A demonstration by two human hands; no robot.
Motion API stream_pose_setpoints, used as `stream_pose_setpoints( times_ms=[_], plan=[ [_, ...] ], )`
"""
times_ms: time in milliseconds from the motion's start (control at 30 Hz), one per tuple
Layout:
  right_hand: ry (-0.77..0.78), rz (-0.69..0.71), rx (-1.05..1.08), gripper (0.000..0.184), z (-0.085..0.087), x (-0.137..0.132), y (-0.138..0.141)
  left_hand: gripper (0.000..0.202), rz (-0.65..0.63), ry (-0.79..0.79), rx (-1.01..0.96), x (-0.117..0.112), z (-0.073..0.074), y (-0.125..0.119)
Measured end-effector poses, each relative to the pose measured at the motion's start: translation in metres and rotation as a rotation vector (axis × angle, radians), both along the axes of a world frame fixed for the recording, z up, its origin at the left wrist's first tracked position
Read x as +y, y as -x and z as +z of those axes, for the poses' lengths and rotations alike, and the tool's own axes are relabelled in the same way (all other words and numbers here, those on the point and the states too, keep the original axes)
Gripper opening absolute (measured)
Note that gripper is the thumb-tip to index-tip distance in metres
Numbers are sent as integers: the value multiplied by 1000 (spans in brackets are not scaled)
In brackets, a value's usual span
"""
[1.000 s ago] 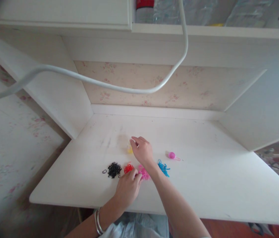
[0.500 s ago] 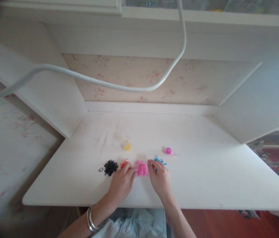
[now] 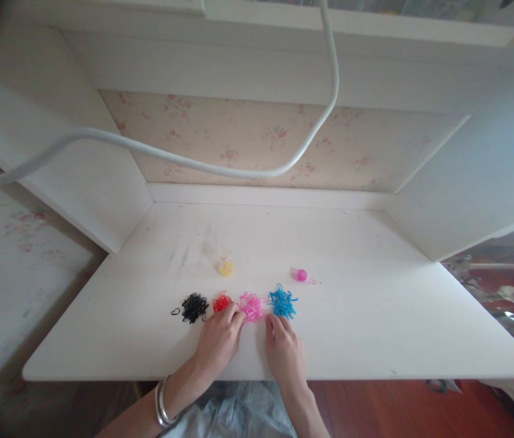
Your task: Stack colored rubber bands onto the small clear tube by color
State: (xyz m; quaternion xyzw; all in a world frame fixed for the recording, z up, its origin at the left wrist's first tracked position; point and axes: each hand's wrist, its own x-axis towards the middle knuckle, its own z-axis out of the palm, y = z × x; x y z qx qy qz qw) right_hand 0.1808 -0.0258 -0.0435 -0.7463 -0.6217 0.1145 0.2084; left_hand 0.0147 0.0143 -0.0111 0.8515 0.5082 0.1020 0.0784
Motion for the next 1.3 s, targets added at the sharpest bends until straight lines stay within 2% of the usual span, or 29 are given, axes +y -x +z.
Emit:
stream_pose_setpoints(
  times_ms=[267,467,633,900,1300],
  plan=[
    [-107,-68,180,35,0,0,-4,20,51,46,-135,5,-2,3],
    [-131,-94,285,35,0,-1,-4,20,32,63,-199,9,-3,4],
    [-145,-124,327,34,-2,-1,-1,21,45,77,-292,8,0,1],
    [-87,-164,352,39,-3,-2,0,24,53,95,-378,10,0,3],
    [-121,-170,423,42,-9,-4,1,24,1,77,-461,20,6,4]
  ],
)
